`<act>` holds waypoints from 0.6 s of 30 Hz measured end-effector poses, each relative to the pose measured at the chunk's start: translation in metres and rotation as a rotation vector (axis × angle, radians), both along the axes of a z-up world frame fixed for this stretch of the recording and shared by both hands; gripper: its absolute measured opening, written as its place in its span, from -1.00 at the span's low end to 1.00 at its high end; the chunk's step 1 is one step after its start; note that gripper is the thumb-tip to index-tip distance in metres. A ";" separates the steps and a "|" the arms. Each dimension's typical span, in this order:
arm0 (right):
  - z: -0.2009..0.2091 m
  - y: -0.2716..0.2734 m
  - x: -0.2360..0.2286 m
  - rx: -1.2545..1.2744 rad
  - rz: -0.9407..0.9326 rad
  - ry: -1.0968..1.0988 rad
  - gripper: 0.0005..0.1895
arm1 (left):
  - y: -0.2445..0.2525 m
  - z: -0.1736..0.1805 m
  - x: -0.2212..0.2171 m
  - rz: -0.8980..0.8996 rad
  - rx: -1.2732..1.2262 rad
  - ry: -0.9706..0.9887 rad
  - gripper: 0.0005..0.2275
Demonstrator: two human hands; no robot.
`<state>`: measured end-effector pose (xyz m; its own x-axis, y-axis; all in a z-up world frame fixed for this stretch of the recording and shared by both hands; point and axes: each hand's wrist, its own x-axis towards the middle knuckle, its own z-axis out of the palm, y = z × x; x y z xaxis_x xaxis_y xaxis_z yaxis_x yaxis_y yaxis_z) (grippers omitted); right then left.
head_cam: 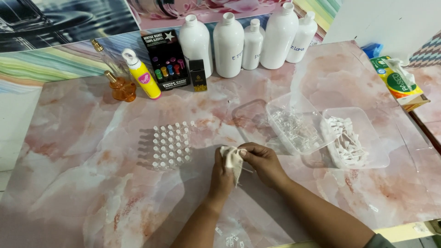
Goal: Assembling small plastic components for perfume bottles, likely sprayers or caps, by hand on a marble-patterned surface.
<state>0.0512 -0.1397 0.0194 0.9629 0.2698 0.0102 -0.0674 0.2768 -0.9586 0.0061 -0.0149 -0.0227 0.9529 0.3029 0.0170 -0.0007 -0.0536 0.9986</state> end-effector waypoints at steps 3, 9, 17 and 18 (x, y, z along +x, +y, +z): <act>-0.016 -0.014 0.011 0.020 -0.094 0.090 -0.83 | -0.003 0.013 -0.001 -0.180 0.168 -0.102 -0.68; -0.041 -0.013 0.026 -0.002 -0.123 0.036 -0.80 | -0.010 0.024 -0.011 -0.140 0.049 0.056 -0.64; -0.022 -0.006 0.010 -0.163 -0.120 -0.418 -0.80 | 0.017 -0.037 0.017 0.016 -0.381 0.108 -0.63; -0.021 -0.007 0.013 -0.177 -0.144 -0.513 -0.73 | 0.020 -0.041 0.019 0.011 -0.343 0.076 -0.61</act>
<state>0.0642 -0.1463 -0.0018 0.8735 0.1762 0.4539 0.4468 0.0806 -0.8910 0.0247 0.0052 -0.0635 0.9440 0.2893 -0.1584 0.0728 0.2856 0.9556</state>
